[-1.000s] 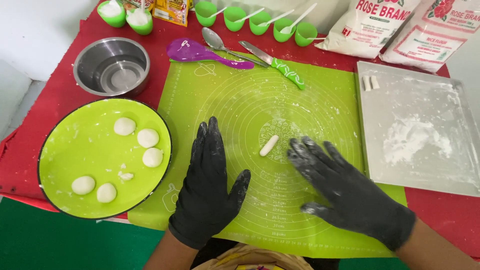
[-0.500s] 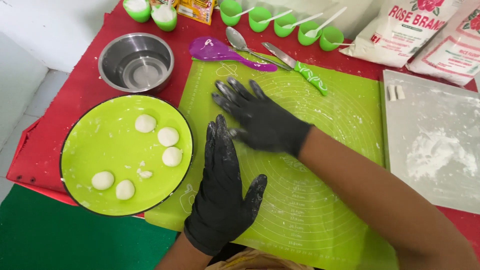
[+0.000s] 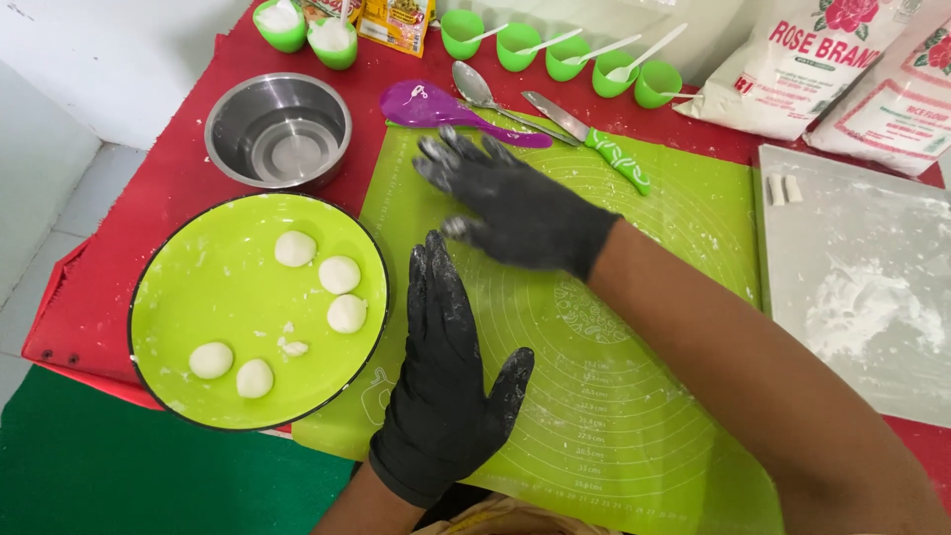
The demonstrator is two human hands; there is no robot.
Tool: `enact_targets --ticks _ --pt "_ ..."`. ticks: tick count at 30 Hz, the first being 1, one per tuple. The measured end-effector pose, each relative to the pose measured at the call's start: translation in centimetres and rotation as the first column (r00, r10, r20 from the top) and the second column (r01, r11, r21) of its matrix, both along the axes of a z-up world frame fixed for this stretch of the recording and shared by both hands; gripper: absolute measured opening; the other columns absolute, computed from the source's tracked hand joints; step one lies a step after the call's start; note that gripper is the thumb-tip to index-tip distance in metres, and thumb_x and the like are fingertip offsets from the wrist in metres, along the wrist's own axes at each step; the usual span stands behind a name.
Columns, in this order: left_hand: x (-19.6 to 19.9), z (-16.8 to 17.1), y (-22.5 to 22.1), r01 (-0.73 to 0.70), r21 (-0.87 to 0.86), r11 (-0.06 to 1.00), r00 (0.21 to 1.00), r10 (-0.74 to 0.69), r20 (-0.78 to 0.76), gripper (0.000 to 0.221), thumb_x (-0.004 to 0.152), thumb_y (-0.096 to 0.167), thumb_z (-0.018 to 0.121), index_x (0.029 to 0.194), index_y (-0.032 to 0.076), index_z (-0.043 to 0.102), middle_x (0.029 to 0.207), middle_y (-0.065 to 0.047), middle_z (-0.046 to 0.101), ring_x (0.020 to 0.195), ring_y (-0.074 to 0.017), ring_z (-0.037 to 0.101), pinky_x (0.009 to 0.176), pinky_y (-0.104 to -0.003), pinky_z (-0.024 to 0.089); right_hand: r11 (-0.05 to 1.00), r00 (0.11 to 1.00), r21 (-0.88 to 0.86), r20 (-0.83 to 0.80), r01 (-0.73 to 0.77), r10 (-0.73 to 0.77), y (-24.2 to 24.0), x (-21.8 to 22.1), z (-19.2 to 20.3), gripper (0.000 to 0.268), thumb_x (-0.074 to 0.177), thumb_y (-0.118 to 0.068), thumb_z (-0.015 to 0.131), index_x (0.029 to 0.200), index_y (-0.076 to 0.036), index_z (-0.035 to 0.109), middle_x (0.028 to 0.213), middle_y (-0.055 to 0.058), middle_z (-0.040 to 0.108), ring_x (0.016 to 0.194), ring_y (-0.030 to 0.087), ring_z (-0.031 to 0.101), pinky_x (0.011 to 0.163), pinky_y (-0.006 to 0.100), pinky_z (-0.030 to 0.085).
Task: Shaping dough into small balls and long strips, then cutting the strips into small pieces.
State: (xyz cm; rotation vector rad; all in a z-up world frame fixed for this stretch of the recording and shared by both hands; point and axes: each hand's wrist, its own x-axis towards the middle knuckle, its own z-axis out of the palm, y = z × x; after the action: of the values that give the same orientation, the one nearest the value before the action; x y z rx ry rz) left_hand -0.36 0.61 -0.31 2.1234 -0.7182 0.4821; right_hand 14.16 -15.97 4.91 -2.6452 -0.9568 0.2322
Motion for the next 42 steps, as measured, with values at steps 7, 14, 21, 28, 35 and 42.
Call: enact_targets --ticks 7,14,21,28,35,42 --pt "0.0 0.7 0.1 0.006 0.022 1.000 1.000 -0.006 -0.028 0.090 0.104 0.032 0.061 0.159 -0.012 0.006 0.170 -0.033 0.010 0.162 -0.0528 0.012 0.135 -0.057 0.017 0.988 0.993 -0.118 0.052 -0.099 0.106 -5.2 -7.8 -1.2 0.086 0.102 -0.065 0.024 0.165 -0.008 0.008 0.172 0.021 0.007 0.159 0.038 0.001 0.124 0.057 -0.006" --pt "0.1 0.6 0.0 0.024 0.031 0.999 0.999 -0.023 -0.032 0.090 0.103 0.031 0.063 0.161 -0.009 0.007 0.171 -0.031 0.012 0.162 -0.0510 0.014 0.135 -0.056 0.020 0.973 0.941 -0.215 0.305 -0.083 0.148 -11.2 -18.8 0.3 0.086 0.100 -0.065 0.031 0.163 -0.008 0.024 0.171 0.014 0.026 0.160 0.034 0.020 0.128 0.059 0.007" --pt "0.0 0.5 -0.1 0.010 0.098 0.995 1.000 -0.007 -0.029 0.091 0.102 0.032 0.064 0.161 -0.008 0.007 0.172 -0.029 0.013 0.162 -0.0482 0.015 0.135 -0.053 0.021 0.990 0.952 -0.130 0.306 0.048 -0.006 -13.1 -23.2 0.2 0.081 0.099 -0.057 0.044 0.162 -0.008 0.027 0.170 0.014 0.030 0.161 0.036 0.020 0.130 0.055 0.012" --pt "-0.2 0.7 0.0 -0.005 0.068 0.998 1.000 0.006 -0.003 0.087 0.105 0.031 0.061 0.161 -0.009 0.008 0.171 -0.030 0.014 0.163 -0.0488 0.016 0.136 -0.053 0.021 0.995 0.979 -0.098 0.201 -0.007 0.026 -9.5 -17.9 -1.5 0.085 0.102 -0.060 0.041 0.164 -0.005 0.021 0.171 0.019 0.022 0.160 0.041 0.014 0.128 0.054 0.007" --pt "-0.2 0.6 0.3 0.028 -0.042 0.999 1.000 -0.028 0.002 0.082 0.108 0.028 0.057 0.160 -0.010 0.007 0.170 -0.034 0.012 0.163 -0.0544 0.015 0.137 -0.060 0.019 0.992 0.990 -0.109 0.120 -0.060 0.073 -4.0 -7.3 -2.0 0.092 0.095 -0.050 0.053 0.165 -0.008 0.013 0.172 0.021 0.009 0.158 0.042 0.003 0.124 0.060 0.000" --pt "-0.1 0.1 0.2 0.020 -0.048 0.999 1.000 -0.021 -0.022 0.088 0.105 0.028 0.063 0.160 -0.010 0.007 0.171 -0.033 0.011 0.163 -0.0533 0.013 0.136 -0.059 0.019 0.990 0.985 -0.060 0.109 -0.131 0.137 0.5 2.3 -2.9 0.063 0.110 -0.036 0.036 0.165 -0.012 0.016 0.171 0.020 0.013 0.158 0.044 0.005 0.123 0.066 0.001"
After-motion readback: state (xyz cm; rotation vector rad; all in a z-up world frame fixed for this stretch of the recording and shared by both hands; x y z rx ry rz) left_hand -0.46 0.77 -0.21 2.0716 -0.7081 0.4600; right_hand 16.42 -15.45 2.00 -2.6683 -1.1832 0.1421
